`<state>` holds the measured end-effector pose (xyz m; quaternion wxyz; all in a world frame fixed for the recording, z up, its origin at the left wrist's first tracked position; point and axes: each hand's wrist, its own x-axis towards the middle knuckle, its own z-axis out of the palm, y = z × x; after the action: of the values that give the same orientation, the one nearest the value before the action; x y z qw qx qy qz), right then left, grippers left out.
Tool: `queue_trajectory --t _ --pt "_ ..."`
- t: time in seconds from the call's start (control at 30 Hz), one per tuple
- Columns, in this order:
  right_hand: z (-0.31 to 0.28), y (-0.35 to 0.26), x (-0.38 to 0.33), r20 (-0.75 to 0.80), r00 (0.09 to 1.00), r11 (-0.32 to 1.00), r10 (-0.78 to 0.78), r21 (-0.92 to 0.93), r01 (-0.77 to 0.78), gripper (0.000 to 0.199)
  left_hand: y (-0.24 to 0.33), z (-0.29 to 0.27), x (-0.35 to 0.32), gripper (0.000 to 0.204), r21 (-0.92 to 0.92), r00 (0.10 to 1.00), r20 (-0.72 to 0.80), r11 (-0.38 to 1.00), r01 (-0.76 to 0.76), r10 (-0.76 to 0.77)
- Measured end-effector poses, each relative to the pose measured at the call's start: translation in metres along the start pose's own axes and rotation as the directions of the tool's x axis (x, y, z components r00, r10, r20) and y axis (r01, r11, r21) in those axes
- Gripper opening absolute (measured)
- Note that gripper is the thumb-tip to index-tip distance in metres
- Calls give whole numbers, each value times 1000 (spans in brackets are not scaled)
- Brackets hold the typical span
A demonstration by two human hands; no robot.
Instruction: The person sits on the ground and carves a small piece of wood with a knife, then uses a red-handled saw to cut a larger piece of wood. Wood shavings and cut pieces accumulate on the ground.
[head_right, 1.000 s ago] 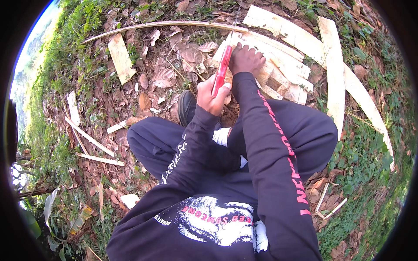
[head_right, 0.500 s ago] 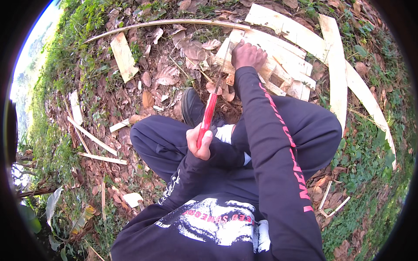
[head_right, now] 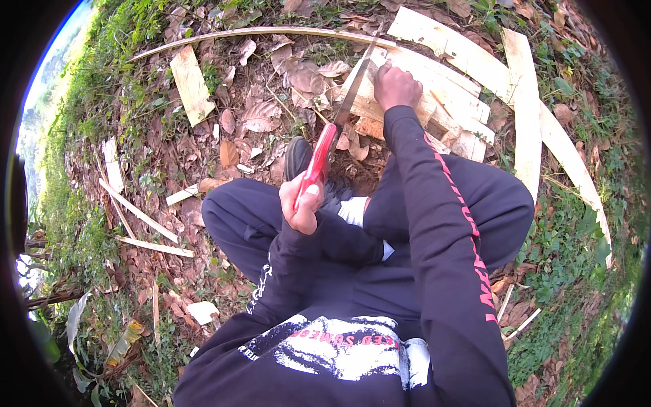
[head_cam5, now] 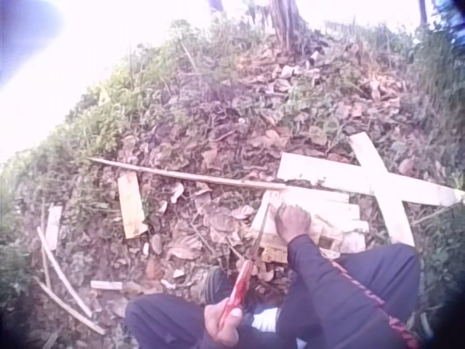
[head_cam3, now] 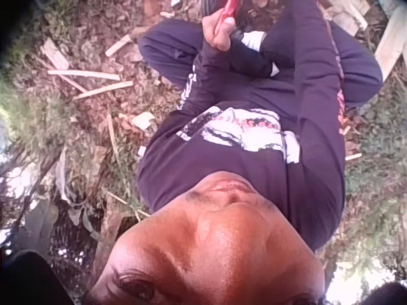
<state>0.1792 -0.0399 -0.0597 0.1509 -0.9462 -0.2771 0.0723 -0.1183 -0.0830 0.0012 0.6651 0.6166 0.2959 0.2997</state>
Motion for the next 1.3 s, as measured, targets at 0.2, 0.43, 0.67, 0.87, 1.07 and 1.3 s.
queue_trajectory --t 0.2,0.43,0.67,0.87,1.07,1.3 --pt "-12 23 -37 11 975 975 -220 -39 221 67 11 28 -17 22 157 990 -96 983 -91 107" --pt "-35 28 -56 130 962 931 -239 -252 265 99 10 45 -3 23 173 992 -8 977 -124 127" --pt "-26 23 -55 64 964 906 -258 -329 264 93 0 42 -9 30 63 993 -80 994 -84 89" --pt "-33 24 -55 73 956 900 -286 -322 294 104 11 44 -13 20 205 997 -2 976 -73 75" --pt "-32 21 -53 85 951 889 -299 -337 310 104 15 42 -20 19 252 994 -12 963 -98 104" --pt "-27 18 -51 131 955 902 -267 -315 296 98 11 49 -18 24 214 994 -65 974 -73 89"
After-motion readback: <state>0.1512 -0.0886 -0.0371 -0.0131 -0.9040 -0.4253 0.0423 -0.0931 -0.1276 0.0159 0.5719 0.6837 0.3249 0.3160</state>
